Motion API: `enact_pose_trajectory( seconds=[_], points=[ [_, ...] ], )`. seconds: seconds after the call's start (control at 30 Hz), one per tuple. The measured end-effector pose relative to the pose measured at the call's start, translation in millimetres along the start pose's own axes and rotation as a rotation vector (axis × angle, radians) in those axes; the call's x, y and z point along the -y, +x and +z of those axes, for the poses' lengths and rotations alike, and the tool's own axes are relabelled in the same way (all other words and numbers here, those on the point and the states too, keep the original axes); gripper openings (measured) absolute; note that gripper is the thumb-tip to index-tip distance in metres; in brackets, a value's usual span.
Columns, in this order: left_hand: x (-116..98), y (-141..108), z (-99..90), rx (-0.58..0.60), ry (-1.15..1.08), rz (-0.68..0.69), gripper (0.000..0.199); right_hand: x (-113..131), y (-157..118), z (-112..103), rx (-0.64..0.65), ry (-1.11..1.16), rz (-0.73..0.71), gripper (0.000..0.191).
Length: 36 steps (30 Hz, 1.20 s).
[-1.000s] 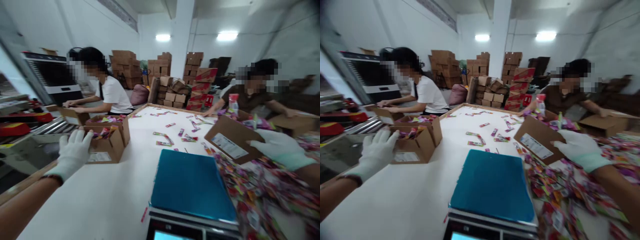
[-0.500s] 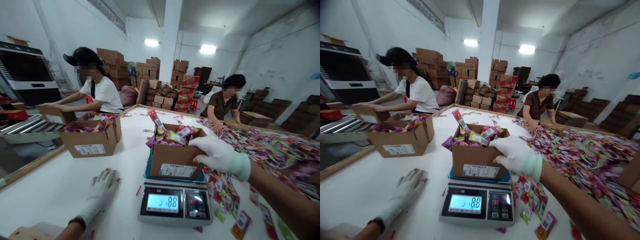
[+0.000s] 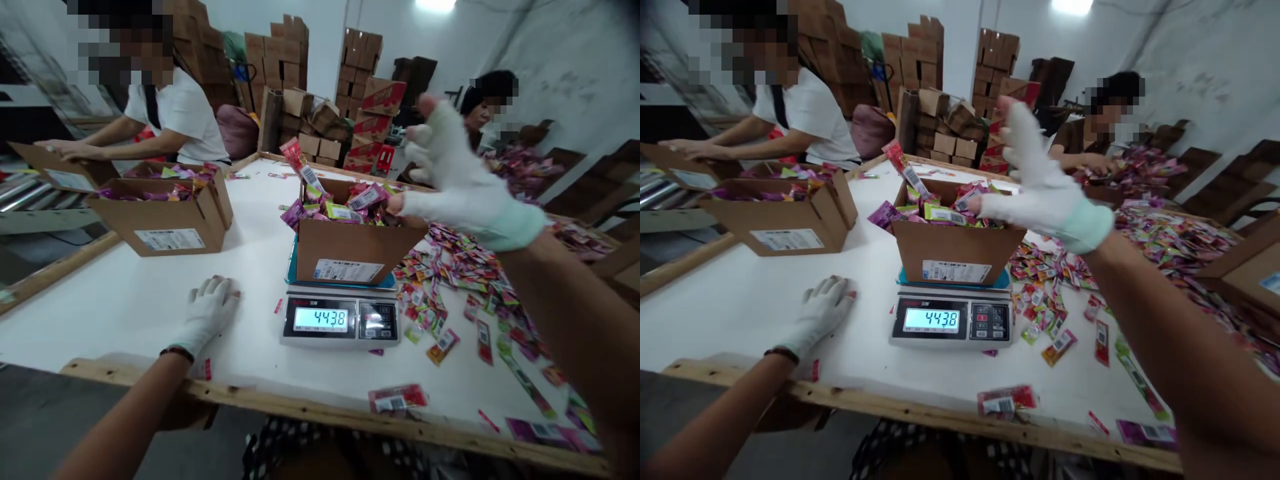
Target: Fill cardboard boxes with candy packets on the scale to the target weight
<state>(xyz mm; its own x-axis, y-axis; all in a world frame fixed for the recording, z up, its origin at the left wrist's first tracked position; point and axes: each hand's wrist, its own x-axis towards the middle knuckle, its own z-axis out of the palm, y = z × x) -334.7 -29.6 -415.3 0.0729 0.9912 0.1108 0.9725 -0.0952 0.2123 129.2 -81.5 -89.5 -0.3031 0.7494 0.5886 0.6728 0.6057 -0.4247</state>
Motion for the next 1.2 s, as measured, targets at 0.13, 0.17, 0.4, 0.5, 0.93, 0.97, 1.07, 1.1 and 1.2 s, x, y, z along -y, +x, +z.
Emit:
enact_pose_trajectory(
  seconds=[0.13, 0.17, 0.4, 0.5, 0.93, 0.97, 1.07, 1.1, 1.2],
  points=[
    [0, 0, 1.1, 0.003, 0.010, -0.007, 0.060, 16, 51, 56, 0.323, 0.017, -0.082, 0.161],
    [0, 1, 1.4, 0.003, 0.013, -0.009, 0.060, 17, 65, 71, 0.375, 0.020, -0.048, 0.160],
    [4, 0, 2.8, -0.011, 0.033, -0.020, 0.056, -6, 114, 129, 0.382, 0.307, -0.057, 0.102],
    [7, 1, 5.5, -0.018, 0.038, -0.037, 0.055, -8, 109, 131, 0.360, 0.373, -0.057, 0.104],
    [12, 4, 13.2, 0.002, 0.112, -0.114, 0.052, 16, 107, 114, 0.293, 0.145, 0.056, 0.003],
    [13, 4, 13.9, 0.003, 0.116, -0.115, 0.051, 17, 108, 103, 0.265, 0.127, 0.048, 0.003],
    [15, 5, 16.2, 0.008, 0.119, -0.108, 0.051, 20, 107, 61, 0.133, 0.047, -0.013, 0.006],
    [16, 5, 17.0, 0.011, 0.118, -0.106, 0.052, 20, 106, 48, 0.075, -0.002, -0.053, 0.010],
    [17, 6, 19.1, 0.018, 0.117, -0.111, 0.053, 17, 97, 24, 0.061, -0.201, -0.170, 0.015]
  ],
)
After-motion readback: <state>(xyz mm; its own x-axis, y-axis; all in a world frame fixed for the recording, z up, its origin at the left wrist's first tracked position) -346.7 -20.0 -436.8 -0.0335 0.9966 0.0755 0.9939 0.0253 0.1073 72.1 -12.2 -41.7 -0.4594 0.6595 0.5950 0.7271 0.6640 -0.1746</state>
